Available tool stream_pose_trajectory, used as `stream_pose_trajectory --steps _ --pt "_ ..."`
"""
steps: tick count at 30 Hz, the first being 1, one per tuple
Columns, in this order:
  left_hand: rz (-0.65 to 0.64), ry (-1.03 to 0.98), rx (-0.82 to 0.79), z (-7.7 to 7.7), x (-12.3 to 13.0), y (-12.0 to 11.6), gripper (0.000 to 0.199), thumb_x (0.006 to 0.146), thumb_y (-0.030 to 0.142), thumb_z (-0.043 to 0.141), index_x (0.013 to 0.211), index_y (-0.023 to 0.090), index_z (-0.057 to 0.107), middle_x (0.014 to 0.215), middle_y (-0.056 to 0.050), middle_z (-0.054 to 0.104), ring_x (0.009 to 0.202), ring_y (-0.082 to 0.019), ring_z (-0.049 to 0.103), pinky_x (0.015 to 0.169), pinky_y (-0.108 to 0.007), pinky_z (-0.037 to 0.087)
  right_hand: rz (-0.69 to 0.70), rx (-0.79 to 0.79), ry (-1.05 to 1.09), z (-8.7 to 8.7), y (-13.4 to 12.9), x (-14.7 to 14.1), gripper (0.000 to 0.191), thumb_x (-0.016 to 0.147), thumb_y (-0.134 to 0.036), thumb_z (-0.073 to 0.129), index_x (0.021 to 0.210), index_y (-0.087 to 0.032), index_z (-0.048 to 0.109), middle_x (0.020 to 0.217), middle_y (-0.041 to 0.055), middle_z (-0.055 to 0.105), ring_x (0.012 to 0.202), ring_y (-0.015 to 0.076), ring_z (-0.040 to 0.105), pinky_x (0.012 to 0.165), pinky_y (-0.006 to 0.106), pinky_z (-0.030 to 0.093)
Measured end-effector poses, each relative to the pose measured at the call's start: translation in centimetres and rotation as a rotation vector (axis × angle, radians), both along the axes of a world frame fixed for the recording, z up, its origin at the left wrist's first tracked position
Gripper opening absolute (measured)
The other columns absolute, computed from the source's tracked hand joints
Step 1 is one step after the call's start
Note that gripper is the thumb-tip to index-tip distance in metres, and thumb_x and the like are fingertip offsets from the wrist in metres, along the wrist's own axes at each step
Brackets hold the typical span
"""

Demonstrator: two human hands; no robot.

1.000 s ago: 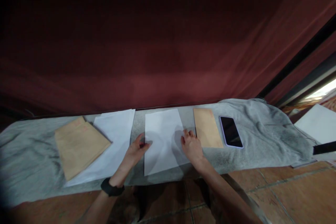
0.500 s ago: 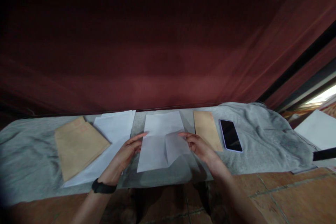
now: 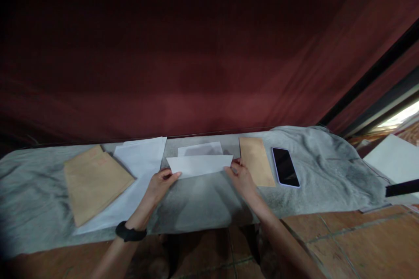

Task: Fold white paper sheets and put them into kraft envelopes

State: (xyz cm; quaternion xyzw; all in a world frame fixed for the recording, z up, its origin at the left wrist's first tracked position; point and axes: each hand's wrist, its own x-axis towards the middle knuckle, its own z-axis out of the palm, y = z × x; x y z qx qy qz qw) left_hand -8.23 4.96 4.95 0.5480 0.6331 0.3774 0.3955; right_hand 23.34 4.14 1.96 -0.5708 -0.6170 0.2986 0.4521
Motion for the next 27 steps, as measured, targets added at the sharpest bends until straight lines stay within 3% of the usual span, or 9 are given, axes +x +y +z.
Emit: stream_pose_trajectory --steps 3,6,11,17,24,27 --pt "-0.012 0.112 0.042 0.0 0.2 0.3 0.036 0.070 0.055 0.066 0.060 0.020 0.065 0.064 -0.001 0.064 0.069 -0.020 0.059 0.062 -0.028 0.041 0.039 -0.039 -0.035 -0.2 -0.1 -0.6 0.033 0.090 -0.047 0.058 0.098 -0.021 0.076 0.100 0.0079 0.073 0.093 0.0237 0.066 0.084 0.036 0.053" --pt "-0.021 0.193 0.007 0.0 0.4 0.4 0.033 0.073 0.051 0.060 0.057 0.022 0.058 0.056 0.001 0.056 0.061 -0.018 0.052 0.057 -0.027 0.034 0.041 -0.173 -0.097 -0.4 0.0 -1.2 0.034 0.092 -0.047 0.052 0.097 -0.021 0.073 0.082 0.0039 0.072 0.076 0.0209 0.065 0.070 0.031 0.050" --pt "0.014 0.226 0.031 -0.2 0.4 0.7 0.027 0.076 0.042 0.057 0.057 0.024 0.050 0.054 0.003 0.048 0.058 -0.015 0.045 0.057 -0.027 0.029 -0.007 -0.191 -0.301 -0.2 0.7 -1.4 0.027 0.093 -0.041 0.049 0.083 -0.024 0.067 0.077 0.0031 0.071 0.072 0.0201 0.064 0.068 0.029 0.046" --pt "0.034 0.304 -0.024 -0.4 0.6 0.9 0.024 0.081 0.030 0.057 0.060 0.024 0.049 0.056 0.004 0.047 0.059 -0.015 0.047 0.058 -0.026 0.029 -0.053 -0.243 -0.487 0.4 0.8 -2.2 0.028 0.098 -0.036 0.047 0.086 -0.025 0.069 0.080 0.0030 0.073 0.077 0.0211 0.069 0.068 0.028 0.046" --pt "-0.002 0.533 -0.105 -0.4 1.5 0.8 0.006 0.090 0.024 0.058 0.090 0.021 0.063 0.079 -0.004 0.068 0.075 -0.021 0.064 0.069 -0.028 0.041 -0.077 -0.359 -0.793 1.1 0.0 -3.6 0.023 0.102 -0.030 0.048 0.103 -0.023 0.070 0.089 0.0079 0.078 0.085 0.0223 0.074 0.068 0.027 0.044" --pt "0.005 0.671 -0.128 -0.2 2.0 0.3 0.027 0.094 0.026 0.053 0.119 0.019 0.060 0.097 -0.011 0.073 0.086 -0.027 0.069 0.073 -0.033 0.046 -0.074 -0.360 -0.845 1.5 -0.2 -3.9 0.024 0.103 -0.029 0.047 0.108 -0.021 0.069 0.091 0.0106 0.078 0.086 0.0232 0.075 0.068 0.027 0.045"
